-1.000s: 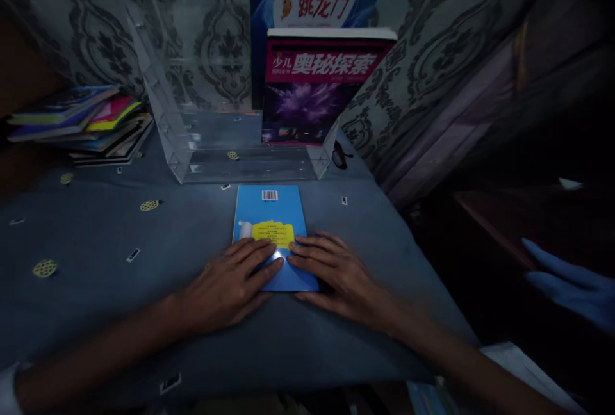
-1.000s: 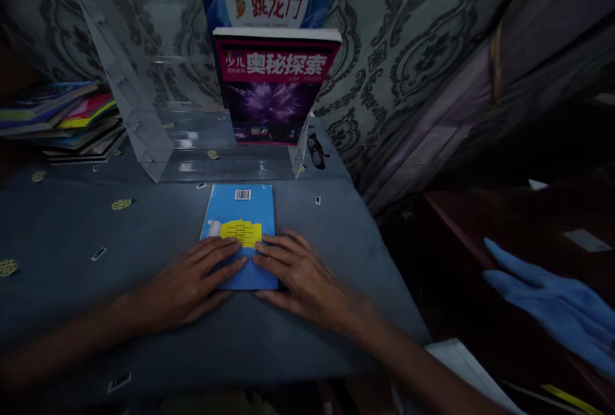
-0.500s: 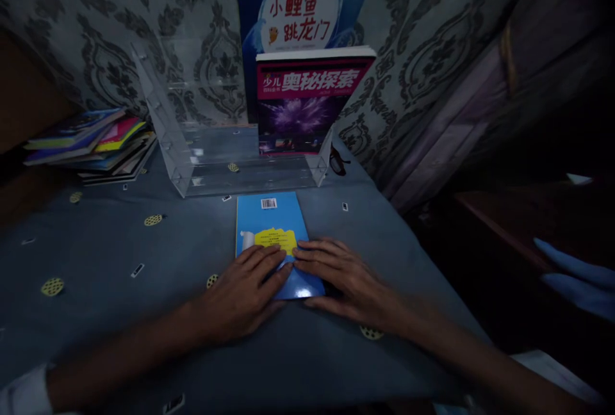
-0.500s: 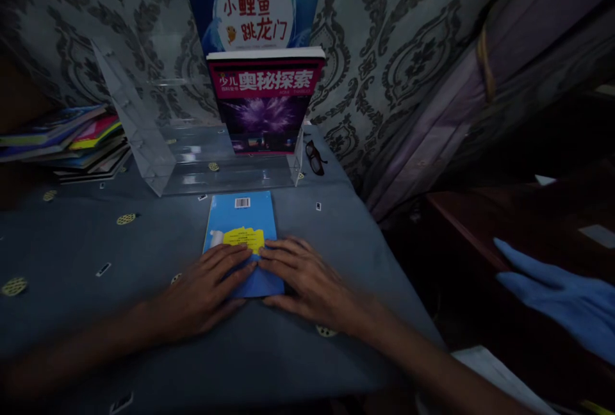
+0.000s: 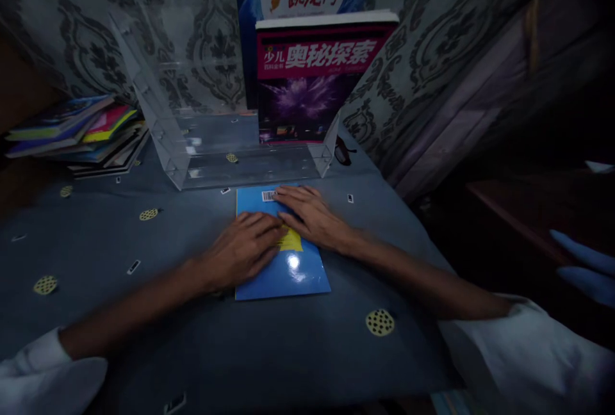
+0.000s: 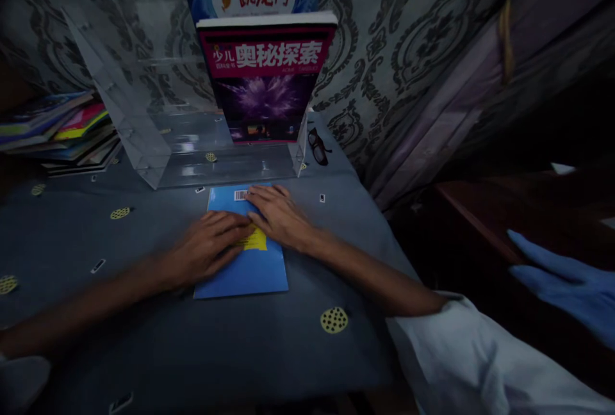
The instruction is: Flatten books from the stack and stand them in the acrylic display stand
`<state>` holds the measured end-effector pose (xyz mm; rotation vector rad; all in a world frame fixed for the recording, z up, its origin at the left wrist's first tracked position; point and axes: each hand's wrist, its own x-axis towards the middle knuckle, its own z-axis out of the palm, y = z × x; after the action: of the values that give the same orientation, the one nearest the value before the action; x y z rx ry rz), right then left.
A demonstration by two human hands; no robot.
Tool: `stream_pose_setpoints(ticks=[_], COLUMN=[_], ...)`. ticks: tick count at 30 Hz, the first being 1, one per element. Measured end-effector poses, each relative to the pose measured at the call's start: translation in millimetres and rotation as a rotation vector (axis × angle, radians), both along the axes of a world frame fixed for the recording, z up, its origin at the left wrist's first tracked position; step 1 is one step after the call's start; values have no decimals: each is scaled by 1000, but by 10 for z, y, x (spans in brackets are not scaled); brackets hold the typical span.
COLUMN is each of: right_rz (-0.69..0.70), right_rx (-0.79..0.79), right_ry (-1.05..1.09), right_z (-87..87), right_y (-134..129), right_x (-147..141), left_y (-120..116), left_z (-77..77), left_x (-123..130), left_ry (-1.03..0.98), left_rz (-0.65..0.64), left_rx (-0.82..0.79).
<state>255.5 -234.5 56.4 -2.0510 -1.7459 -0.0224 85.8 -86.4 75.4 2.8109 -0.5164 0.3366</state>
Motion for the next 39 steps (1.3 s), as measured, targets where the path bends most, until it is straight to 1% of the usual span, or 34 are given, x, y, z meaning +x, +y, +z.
stream_pose_setpoints(ticks=[5, 8, 12, 20, 23, 26, 28, 33, 39], right_rz=[-136, -151, -139, -114, -113, -139, -157, -162, -172], right_rx=[31, 53, 89, 20, 31, 73, 105, 150, 144], right_ry=[49, 94, 126, 124, 119, 116, 121, 132, 154], right_z=[-92, -133, -166, -163, -159, -152, -149, -152, -134], right_y=[-187, -254, -255, -253, -253, -260, -265, -262, -258], right_x=[138, 172, 194, 219, 214, 202, 197, 203, 184], left_y=[238, 296, 305, 335, 416, 543, 619, 682, 589], left_z=[-154, -195, -191, -199, -212, -213, -211, -213, -172], left_x=[113, 123, 125, 114, 97, 82, 80, 127, 312], left_ry=[-44, -15, 30, 42, -1, -76, -105, -161, -114], left_rz=[276, 332, 328, 308, 330, 375, 377, 304, 202], left_rx=[37, 37, 42, -29, -67, -100, -112, -98, -46])
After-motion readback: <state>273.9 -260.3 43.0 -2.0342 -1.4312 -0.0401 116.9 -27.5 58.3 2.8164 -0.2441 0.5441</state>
